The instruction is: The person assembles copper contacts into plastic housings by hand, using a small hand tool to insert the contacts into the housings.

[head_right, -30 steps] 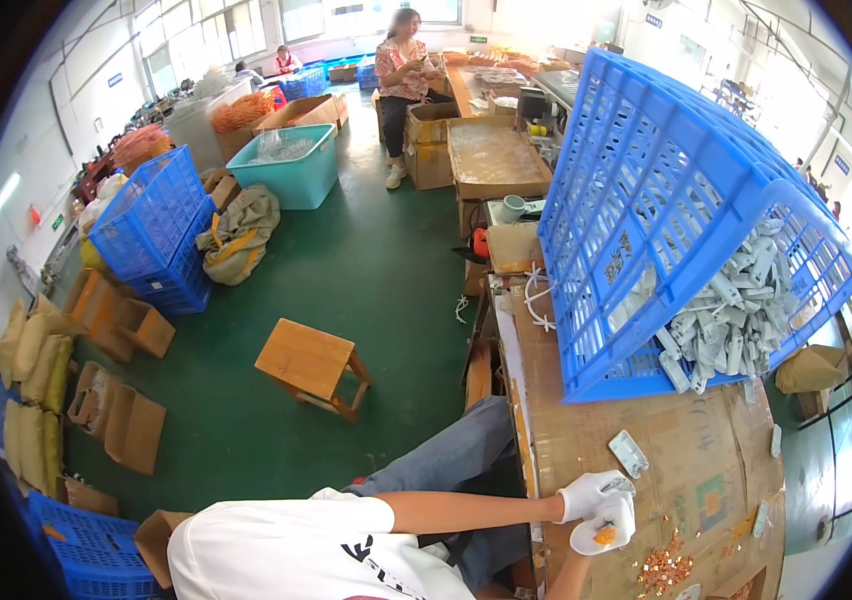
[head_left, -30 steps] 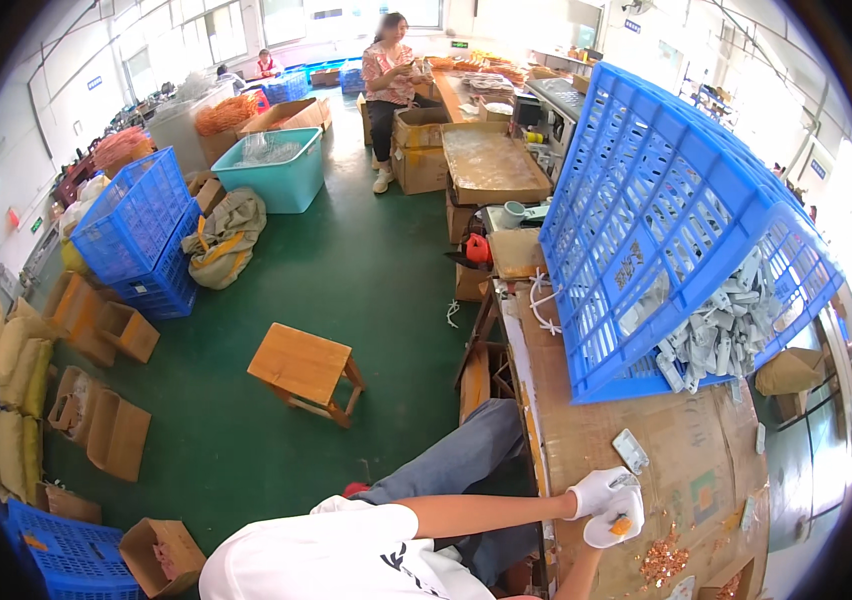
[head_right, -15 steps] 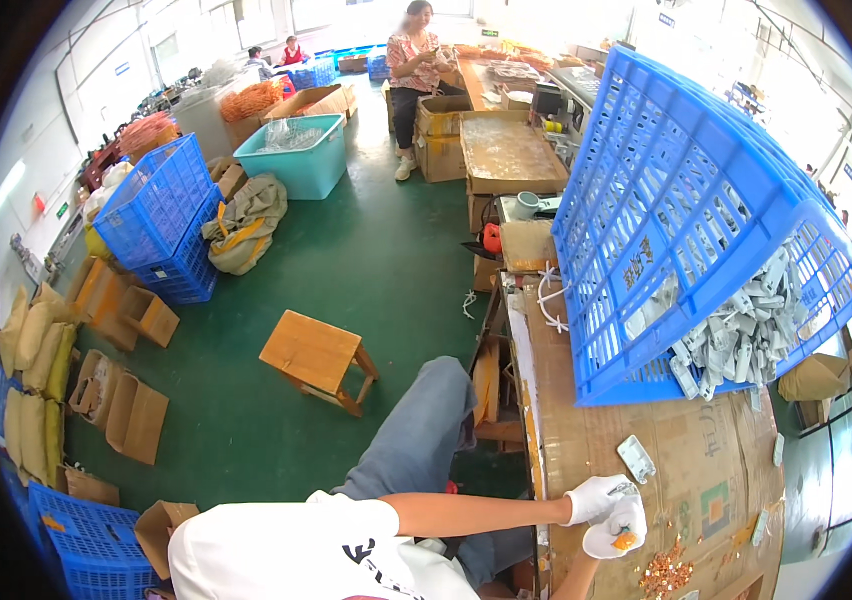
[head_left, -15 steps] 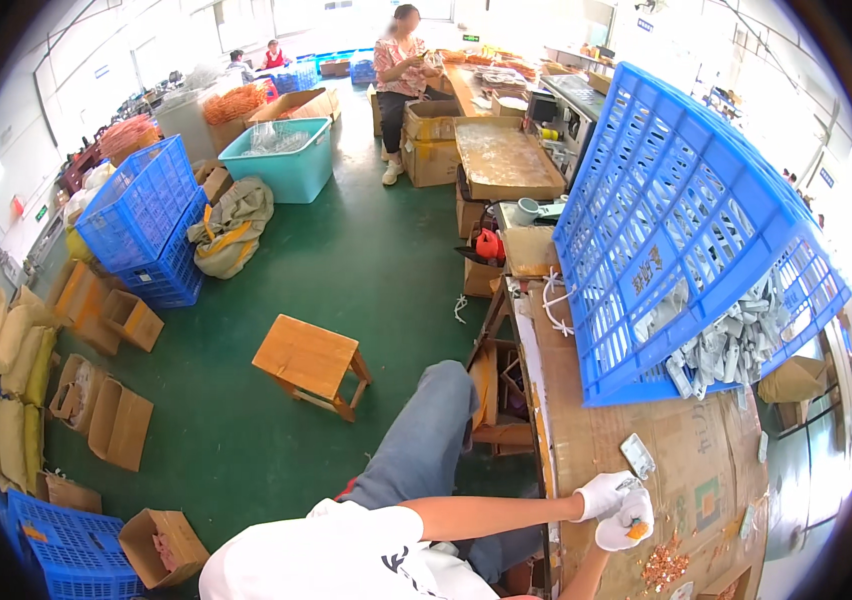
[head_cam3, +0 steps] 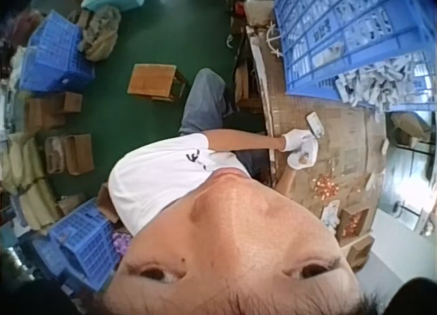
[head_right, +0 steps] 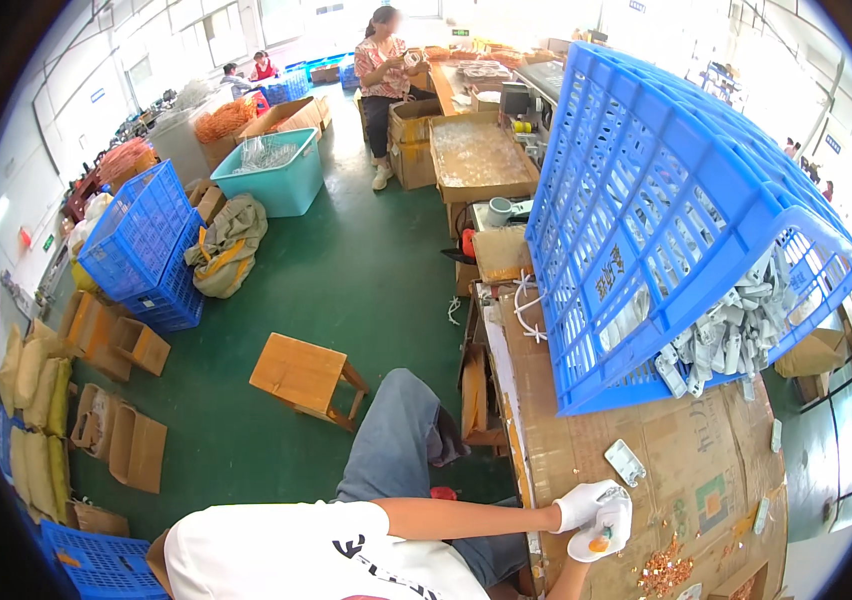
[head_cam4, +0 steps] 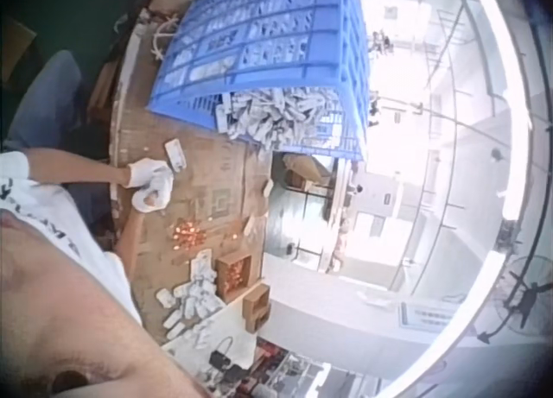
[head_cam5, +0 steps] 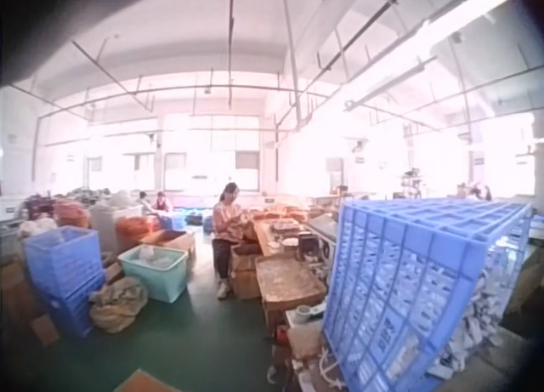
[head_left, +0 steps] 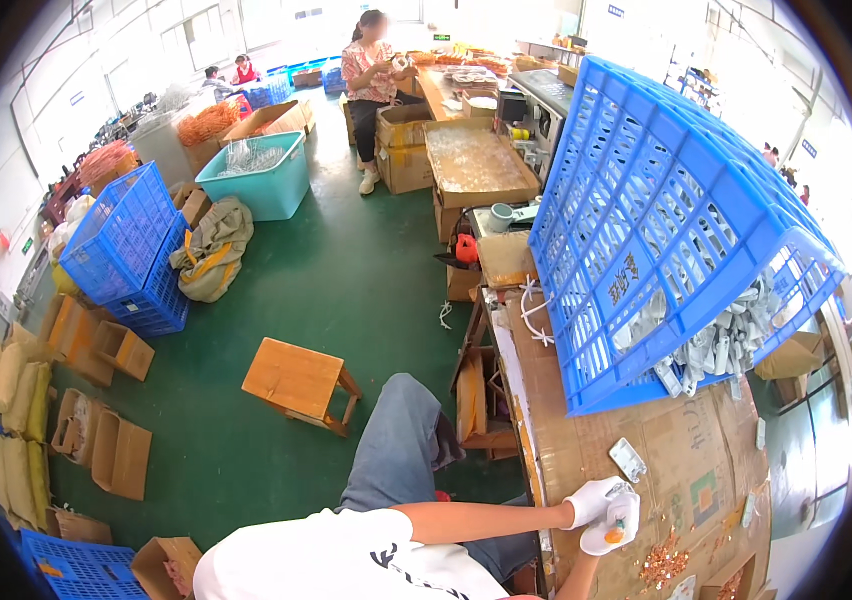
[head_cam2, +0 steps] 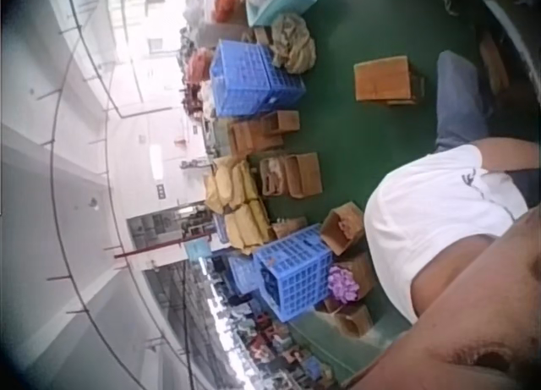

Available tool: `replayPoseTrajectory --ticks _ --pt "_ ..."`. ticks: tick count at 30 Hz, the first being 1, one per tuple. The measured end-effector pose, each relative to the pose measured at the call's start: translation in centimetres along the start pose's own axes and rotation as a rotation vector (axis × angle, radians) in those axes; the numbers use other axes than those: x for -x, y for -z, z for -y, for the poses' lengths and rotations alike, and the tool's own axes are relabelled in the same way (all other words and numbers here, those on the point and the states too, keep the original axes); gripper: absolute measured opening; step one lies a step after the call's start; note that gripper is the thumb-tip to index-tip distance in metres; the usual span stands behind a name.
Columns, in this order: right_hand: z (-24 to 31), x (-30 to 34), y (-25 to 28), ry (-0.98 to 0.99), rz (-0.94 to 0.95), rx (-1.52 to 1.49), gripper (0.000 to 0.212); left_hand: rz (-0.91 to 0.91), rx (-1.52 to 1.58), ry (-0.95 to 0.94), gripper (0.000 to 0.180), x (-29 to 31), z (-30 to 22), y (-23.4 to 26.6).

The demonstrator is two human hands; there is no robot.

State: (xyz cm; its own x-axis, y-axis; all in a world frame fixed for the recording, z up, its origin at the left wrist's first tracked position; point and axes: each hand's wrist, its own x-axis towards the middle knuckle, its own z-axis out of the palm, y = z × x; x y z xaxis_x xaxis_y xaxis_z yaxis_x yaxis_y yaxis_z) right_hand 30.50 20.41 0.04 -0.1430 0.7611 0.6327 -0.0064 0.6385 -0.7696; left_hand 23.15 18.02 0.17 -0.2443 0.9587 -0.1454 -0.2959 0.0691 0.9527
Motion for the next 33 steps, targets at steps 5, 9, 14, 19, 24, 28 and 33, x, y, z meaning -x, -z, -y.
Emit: replayPoseTrajectory --ticks 5,9,14,19,24,28,33 --pt "1.5 -1.1 0.0 0.144 0.138 -0.076 0.025 -0.020 0.206 -0.044 0.022 -0.5 0.9 -0.3" --pt "1.3 -1.6 0.5 0.182 0.075 -0.033 0.022 -0.123 0.002 0.003 0.029 -1.1 0.5 0.1" --pt "0.6 -2.3 1.3 -0.097 0.022 0.189 0.009 -0.182 -0.035 -0.028 0.030 -1.4 -0.8 0.4" --pt "-0.4 -2.7 1.8 -0.339 0.154 0.282 0.023 -0.057 -0.272 -0.039 0.030 -3.7 -0.9 1.8" --pt "1.5 -2.7 2.0 -0.275 0.232 0.318 0.016 -0.029 -0.251 -0.034 0.032 -3.1 -0.7 2.2" --pt "1.8 -3.3 2.5 -0.073 0.277 0.215 0.028 0.040 -0.073 0.196 0.027 -2.5 -2.5 1.8" --pt "1.1 -3.5 1.8 -0.072 0.329 0.085 0.041 -0.066 -0.036 -0.141 0.026 -4.0 0.6 3.4"
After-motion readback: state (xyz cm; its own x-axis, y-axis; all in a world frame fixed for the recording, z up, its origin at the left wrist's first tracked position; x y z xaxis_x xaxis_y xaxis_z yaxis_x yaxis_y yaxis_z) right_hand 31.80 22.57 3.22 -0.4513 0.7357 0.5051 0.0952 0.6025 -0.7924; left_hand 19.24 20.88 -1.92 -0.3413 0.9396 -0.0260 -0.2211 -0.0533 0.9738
